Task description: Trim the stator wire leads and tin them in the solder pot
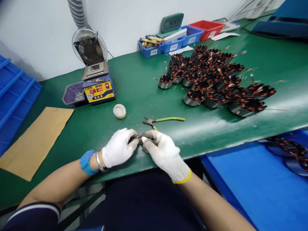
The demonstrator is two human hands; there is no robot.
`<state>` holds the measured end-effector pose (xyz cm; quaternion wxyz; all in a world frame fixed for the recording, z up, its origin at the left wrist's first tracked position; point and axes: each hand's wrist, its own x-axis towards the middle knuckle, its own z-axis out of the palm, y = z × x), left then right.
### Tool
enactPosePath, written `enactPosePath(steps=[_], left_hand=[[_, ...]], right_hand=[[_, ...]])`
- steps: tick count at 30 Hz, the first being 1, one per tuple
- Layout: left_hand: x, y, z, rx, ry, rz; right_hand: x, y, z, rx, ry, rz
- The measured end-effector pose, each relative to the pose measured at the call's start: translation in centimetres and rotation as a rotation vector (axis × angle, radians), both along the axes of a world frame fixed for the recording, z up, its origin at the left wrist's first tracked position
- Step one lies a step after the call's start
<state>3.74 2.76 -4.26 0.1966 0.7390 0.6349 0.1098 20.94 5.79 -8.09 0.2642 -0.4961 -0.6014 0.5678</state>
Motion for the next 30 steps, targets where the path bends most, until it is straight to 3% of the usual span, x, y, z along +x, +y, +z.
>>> enactPosePath(steps=[2,5,9,11,12,14,15,19,20,21,23,26,27,29,30], left_hand=[[0.0,0.0,-0.1,0.006,-0.012,-0.005],[-0.2,0.1,-0.4,0.028,-0.021,-0.027],[-0.4,0.1,-0.8,0.077,0.007,-0.061],[-0.3,0.1,-0.7,0.07,0.02,-0.06],[-0.3,0.1,-0.6,0.057,0.022,-0.058],[-0.2,0.1,-0.4,0.033,0.021,-0.062],[-0.1,0.0,-0.3,0.028,0.021,-0.07],[-0.1,-0.1,-0.2,0.031,0.044,-0.122],[-0.1,-0.1,-0.2,0.031,0.05,-0.131],[0.0,-0.1,-0.2,0.032,0.053,-0.135],[0.0,0.0,-0.1,0.036,0.047,-0.148],[0.0,0.0,-0.1,0.054,0.053,-0.156],[0.0,0.0,-0.1,0.058,0.059,-0.157],[-0.1,0.0,-0.2,0.056,0.061,-0.154],[-0.1,0.0,-0.3,0.054,0.054,-0.15]], right_hand=[[0.4,-0.5,-0.5,0.129,-0.114,-0.001],[1.4,-0.4,-0.8,0.572,-0.269,0.062],[2.3,1.9,0.4,1.259,-0.352,0.341],[2.3,3.1,1.4,1.393,-0.439,0.502],[2.2,3.5,1.8,1.385,-0.486,0.56],[1.8,3.7,2.3,1.214,-0.55,0.585],[1.5,3.6,2.4,1.053,-0.54,0.56],[0.8,2.7,2.0,0.152,-0.237,0.465],[0.9,2.7,1.9,0.027,-0.183,0.475],[1.0,2.7,1.9,0.01,-0.18,0.483],[1.6,3.1,2.0,0.29,-0.292,0.498],[2.7,4.2,2.7,0.961,-0.457,0.602],[2.9,4.5,2.9,1.12,-0.464,0.66],[3.1,4.8,2.9,1.238,-0.449,0.757],[3.0,4.8,2.8,1.194,-0.427,0.761]])
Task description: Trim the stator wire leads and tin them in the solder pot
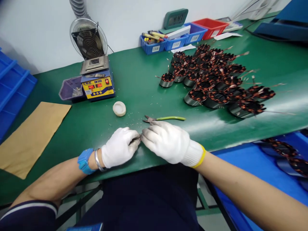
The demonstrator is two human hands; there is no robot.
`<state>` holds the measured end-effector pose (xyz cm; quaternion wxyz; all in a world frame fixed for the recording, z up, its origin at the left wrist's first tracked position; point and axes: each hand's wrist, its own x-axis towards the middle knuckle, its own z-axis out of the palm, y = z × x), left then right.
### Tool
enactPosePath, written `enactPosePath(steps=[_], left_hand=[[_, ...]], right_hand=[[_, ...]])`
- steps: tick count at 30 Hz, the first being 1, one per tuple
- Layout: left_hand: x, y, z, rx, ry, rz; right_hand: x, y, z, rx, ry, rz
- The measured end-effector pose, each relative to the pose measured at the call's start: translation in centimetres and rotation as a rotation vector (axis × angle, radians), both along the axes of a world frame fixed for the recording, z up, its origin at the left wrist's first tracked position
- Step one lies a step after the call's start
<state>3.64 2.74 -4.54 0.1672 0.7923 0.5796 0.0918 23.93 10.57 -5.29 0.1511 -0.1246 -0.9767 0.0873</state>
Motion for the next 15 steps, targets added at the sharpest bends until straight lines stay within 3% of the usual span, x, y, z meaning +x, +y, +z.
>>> enactPosePath(steps=[1,5,7,9,10,13,15], left_hand=[[0.0,0.0,-0.1,-0.001,-0.009,0.004],[-0.1,-0.1,-0.2,0.003,-0.022,-0.001],[0.0,-0.2,-0.2,0.005,-0.019,-0.018],[0.0,-0.2,-0.2,0.011,-0.026,-0.019],[0.1,-0.3,-0.2,0.011,-0.032,-0.017],[0.1,-0.2,-0.2,0.011,-0.045,-0.014],[0.1,-0.2,-0.2,0.009,-0.036,-0.017]], right_hand=[[-0.2,-0.2,-0.3,-0.131,0.012,-0.053],[-1.5,-2.0,-1.6,-0.887,0.065,-0.39],[-1.7,-2.5,-1.9,-1.044,0.047,-0.429],[-1.4,-2.5,-1.6,-0.897,0.036,-0.449],[-1.0,-2.3,-1.4,-0.73,0.04,-0.439],[0.1,-1.4,-0.8,-0.146,0.066,-0.252],[0.3,-1.1,-0.7,-0.026,0.065,-0.12]])
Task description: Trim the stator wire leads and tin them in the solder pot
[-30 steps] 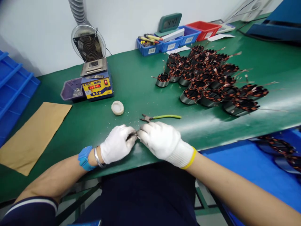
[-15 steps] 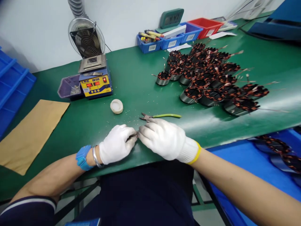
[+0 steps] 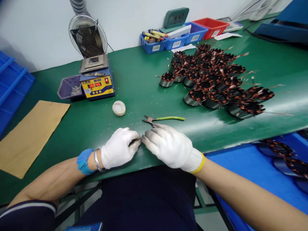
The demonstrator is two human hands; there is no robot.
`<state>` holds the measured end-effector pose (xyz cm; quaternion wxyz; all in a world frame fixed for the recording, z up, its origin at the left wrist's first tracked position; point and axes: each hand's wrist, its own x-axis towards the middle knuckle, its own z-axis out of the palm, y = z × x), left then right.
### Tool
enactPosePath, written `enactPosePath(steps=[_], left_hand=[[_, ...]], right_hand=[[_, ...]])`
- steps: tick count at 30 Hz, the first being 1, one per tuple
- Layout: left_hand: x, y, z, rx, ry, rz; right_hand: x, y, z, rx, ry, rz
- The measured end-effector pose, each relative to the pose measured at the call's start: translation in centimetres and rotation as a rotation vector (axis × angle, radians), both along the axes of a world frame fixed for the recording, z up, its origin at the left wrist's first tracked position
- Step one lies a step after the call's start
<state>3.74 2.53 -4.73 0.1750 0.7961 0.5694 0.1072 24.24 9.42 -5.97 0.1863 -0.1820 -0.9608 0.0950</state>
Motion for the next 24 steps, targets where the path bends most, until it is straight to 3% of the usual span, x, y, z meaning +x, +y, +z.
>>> enactPosePath(steps=[2,6,8,10,12,14,15,17,19,20,22,24], left_hand=[[0.0,0.0,0.0,-0.001,0.01,-0.001],[-0.1,0.0,0.0,0.009,0.002,-0.012],[-0.1,0.0,0.0,0.01,0.0,-0.023],[0.0,0.0,-0.1,0.007,0.002,-0.023],[0.0,0.1,-0.1,0.012,0.001,-0.019],[0.0,0.1,-0.1,0.023,0.004,-0.023],[0.0,0.1,-0.1,0.025,0.01,-0.028],[0.0,0.2,0.0,0.029,0.024,-0.034],[0.0,0.1,0.0,0.029,0.032,-0.025],[0.0,0.1,0.0,0.028,0.031,-0.02],[-0.1,0.1,0.0,0.024,0.025,-0.018],[-0.1,0.0,0.0,0.015,0.018,-0.033]], right_hand=[[-0.3,-0.3,-0.3,-0.153,0.011,-0.036],[-1.7,-1.5,-1.1,-0.85,0.059,-0.275],[-2.0,-1.8,-1.2,-1.028,0.042,-0.297],[-1.6,-1.6,-1.0,-0.881,0.007,-0.305],[-0.9,-1.0,-0.7,-0.444,-0.012,-0.225],[-0.1,-0.4,-0.5,0.036,0.005,-0.056],[0.1,-0.1,-0.4,0.199,0.01,0.028],[0.3,0.1,-0.4,0.317,-0.007,0.116],[0.0,-0.1,-0.5,0.151,-0.025,0.057],[-0.3,-0.2,-0.6,-0.044,-0.037,-0.011],[-0.9,-0.6,-0.7,-0.572,-0.033,-0.156],[-1.3,-0.9,-0.6,-1.046,-0.035,-0.217]])
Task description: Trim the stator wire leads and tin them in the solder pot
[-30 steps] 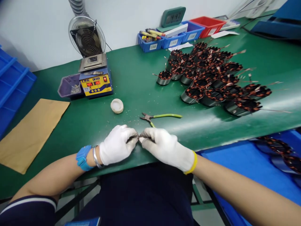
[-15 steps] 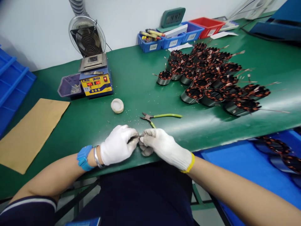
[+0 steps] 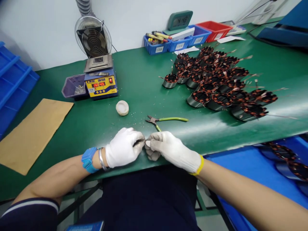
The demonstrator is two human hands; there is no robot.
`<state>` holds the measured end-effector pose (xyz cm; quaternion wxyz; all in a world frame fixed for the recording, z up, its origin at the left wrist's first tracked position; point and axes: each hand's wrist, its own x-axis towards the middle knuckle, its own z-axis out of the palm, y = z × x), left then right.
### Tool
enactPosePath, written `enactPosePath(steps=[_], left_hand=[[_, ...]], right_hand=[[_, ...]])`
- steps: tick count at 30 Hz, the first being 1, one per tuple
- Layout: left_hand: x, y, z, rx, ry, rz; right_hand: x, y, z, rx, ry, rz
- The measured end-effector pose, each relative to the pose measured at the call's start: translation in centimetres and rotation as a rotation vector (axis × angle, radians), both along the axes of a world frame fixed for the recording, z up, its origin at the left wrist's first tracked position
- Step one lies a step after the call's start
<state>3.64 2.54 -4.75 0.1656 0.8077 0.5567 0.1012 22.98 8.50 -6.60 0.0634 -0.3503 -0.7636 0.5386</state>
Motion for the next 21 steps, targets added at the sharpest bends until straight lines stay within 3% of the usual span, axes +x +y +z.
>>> enactPosePath(steps=[1,2,3,6,8,9,11,14,16,18,21], left_hand=[[0.0,0.0,0.0,-0.002,-0.004,-0.008],[0.0,0.0,0.0,-0.005,-0.008,-0.012],[0.0,-0.1,0.0,-0.009,-0.012,-0.012],[0.1,0.0,0.0,-0.015,-0.022,-0.003],[0.1,0.0,-0.1,0.001,-0.025,-0.001],[0.1,0.0,-0.2,0.015,-0.026,-0.002],[0.1,0.0,-0.3,0.037,-0.027,-0.003],[0.0,0.0,-0.4,0.038,-0.024,-0.006],[0.0,0.0,-0.3,0.027,-0.017,-0.007],[0.1,0.0,-0.1,0.021,-0.011,-0.01],[0.2,0.0,0.0,-0.004,-0.007,0.002]], right_hand=[[0.0,0.0,0.1,-0.101,-0.001,0.009],[0.1,0.0,0.2,-0.063,-0.016,0.023],[0.3,0.1,0.3,0.102,-0.048,0.04],[1.1,0.7,0.9,0.943,-0.079,0.2],[1.4,1.1,1.5,1.383,-0.012,0.373],[1.3,1.2,1.8,1.512,0.011,0.446],[1.1,1.3,2.2,1.633,0.017,0.512],[0.8,1.0,2.2,1.619,0.009,0.543],[0.6,0.7,2.1,1.485,-0.037,0.507],[0.4,0.4,2.1,1.155,-0.167,0.371],[0.1,0.6,2.7,0.366,-0.283,0.197]])
